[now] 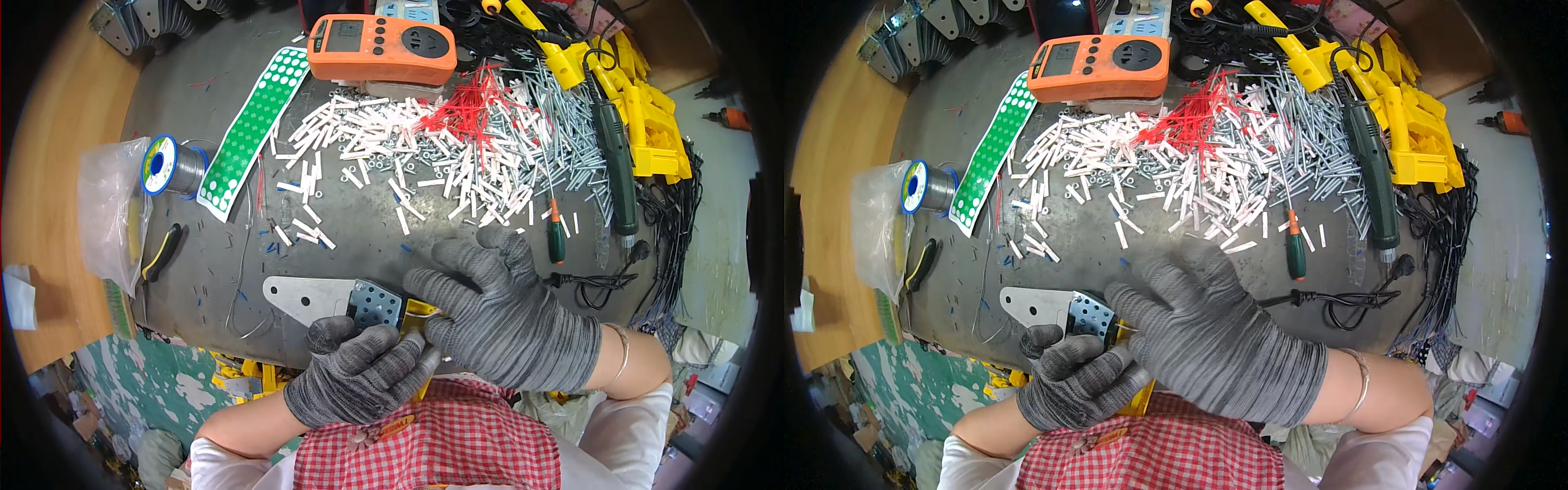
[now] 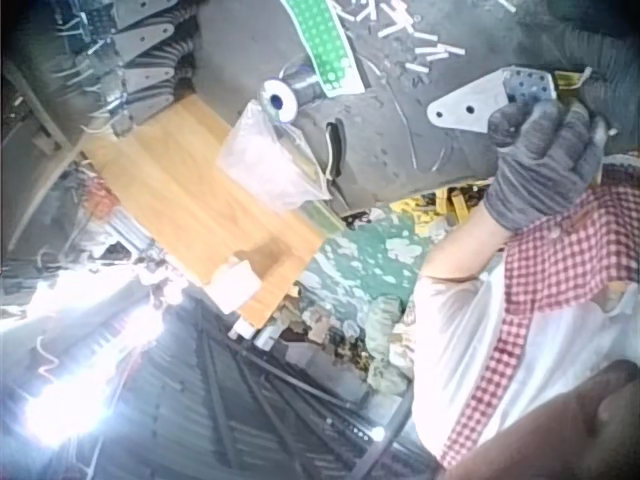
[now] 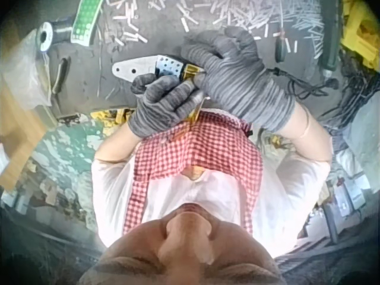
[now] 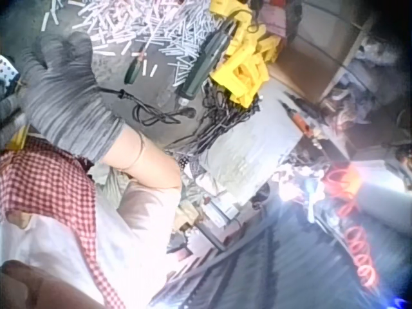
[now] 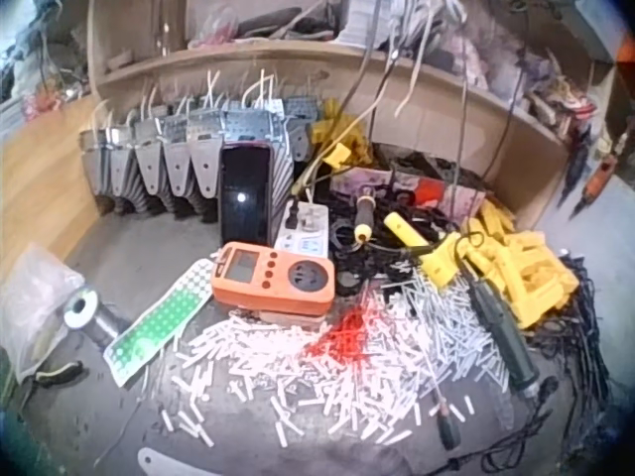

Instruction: The person assembles internal wire leads and an electronic module into a yellow plastic housing using a soldering iron and an electric screwdriver.

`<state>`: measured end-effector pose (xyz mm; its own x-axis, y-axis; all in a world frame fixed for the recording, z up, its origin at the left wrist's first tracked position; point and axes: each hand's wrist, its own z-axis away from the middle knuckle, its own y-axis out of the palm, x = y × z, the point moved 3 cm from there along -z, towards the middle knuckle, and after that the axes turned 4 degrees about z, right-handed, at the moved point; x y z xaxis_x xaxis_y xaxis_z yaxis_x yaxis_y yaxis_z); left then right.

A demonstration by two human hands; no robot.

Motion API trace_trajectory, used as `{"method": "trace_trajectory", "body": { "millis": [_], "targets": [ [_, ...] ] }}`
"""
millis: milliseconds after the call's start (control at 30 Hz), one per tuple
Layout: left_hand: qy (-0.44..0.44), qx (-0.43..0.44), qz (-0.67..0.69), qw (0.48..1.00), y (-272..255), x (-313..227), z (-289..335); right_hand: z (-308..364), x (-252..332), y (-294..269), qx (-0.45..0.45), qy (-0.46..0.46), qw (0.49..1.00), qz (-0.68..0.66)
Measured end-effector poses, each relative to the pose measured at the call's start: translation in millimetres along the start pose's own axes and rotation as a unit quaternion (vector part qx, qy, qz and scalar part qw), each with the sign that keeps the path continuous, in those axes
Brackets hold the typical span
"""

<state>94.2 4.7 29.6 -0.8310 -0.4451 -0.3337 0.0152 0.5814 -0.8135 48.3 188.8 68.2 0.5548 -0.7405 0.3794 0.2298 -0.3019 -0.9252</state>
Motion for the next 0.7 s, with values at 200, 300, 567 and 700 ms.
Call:
{"method": "trace_trajectory", "body": {
  "millis": [200, 300, 567, 700],
  "targets": [
    [0.004, 0.1, 0.046, 0.994, 5, 0, 13, -11, 8, 13, 0.051, -0.035, 0.994, 0.088],
    [0.012, 0.098, 0.09, 0.991, 8, -3, 19, -8, 8, 17, 0.06, -0.027, 0.995, 0.079],
    [0.038, 0.106, 0.006, 0.994, 12, -7, 2, 44, -53, -28, -0.057, 0.172, 0.971, 0.159],
    [0.032, 0.102, -0.011, 0.994, 7, -6, -5, 88, -89, -8, -0.166, 0.255, 0.931, 0.203]
  ]
}}
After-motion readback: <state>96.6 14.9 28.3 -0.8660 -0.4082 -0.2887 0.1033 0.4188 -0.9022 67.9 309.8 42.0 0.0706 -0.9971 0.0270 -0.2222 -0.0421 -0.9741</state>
